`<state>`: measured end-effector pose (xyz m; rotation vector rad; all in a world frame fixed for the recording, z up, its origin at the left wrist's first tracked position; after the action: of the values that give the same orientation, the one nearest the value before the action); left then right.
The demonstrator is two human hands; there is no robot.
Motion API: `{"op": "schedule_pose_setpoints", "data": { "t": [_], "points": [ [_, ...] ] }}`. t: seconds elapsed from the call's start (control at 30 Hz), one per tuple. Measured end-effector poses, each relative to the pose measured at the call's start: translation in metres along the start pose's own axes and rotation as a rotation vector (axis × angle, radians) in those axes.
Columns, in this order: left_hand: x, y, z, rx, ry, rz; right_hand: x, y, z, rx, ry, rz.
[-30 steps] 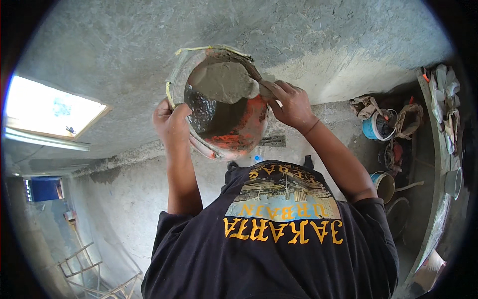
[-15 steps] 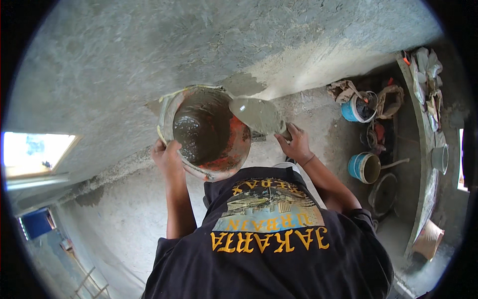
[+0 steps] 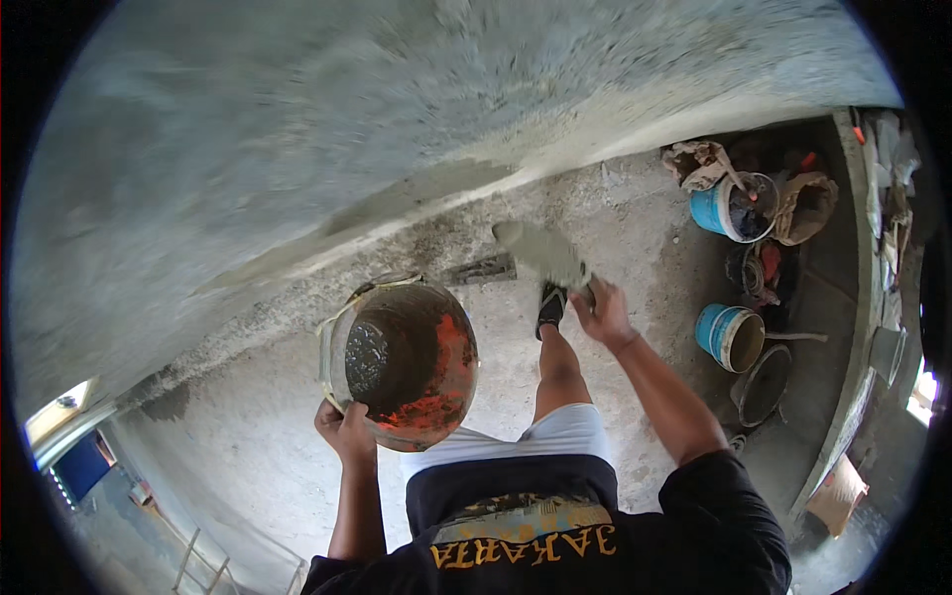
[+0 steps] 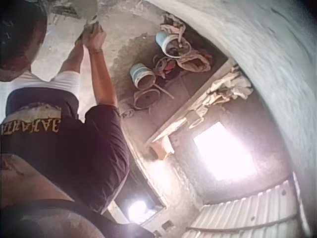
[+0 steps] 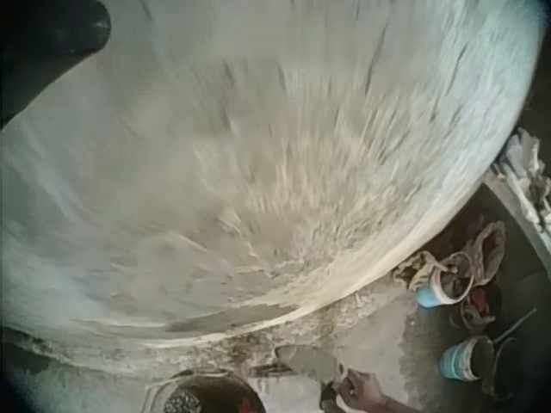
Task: The person scoops mortar from a bucket using a trowel and spreads it onto the wall.
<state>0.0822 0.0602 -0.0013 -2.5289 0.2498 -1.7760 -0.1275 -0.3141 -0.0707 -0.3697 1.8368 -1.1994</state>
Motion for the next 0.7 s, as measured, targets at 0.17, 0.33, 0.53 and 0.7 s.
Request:
{"op": "schedule_pose_setpoints", "data": {
  "t": [0.17,0.33,0.53,0.7],
  "points": [
    [-0.064,0.024,-0.008,0.065,-0.115,-0.037,0.066,0.039,0.075,-0.039,-0.164,-0.062],
    [-0.098,0.049,-0.008,0.053,-0.161,-0.062,0.104,0.071,0.137,-0.123,-0.223,-0.094],
    [-0.118,0.058,-0.007,0.015,-0.191,-0.040,0.113,0.073,0.177,-0.137,-0.266,-0.119],
    [-0.123,0.061,-0.006,0.009,-0.206,-0.044,0.102,0.053,0.200,-0.142,-0.323,-0.188]
  ]
}}
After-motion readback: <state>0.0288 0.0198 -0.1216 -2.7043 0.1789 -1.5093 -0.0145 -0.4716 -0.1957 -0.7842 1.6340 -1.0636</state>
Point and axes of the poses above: each hand's wrist, its own z-axis towards the middle knuckle, its own y-axis out of the palm, x = y × z, the point moved 4 cm from there along z, towards the middle knuckle, and after that the axes turned 8 degrees about -z, right-handed, at the moved point
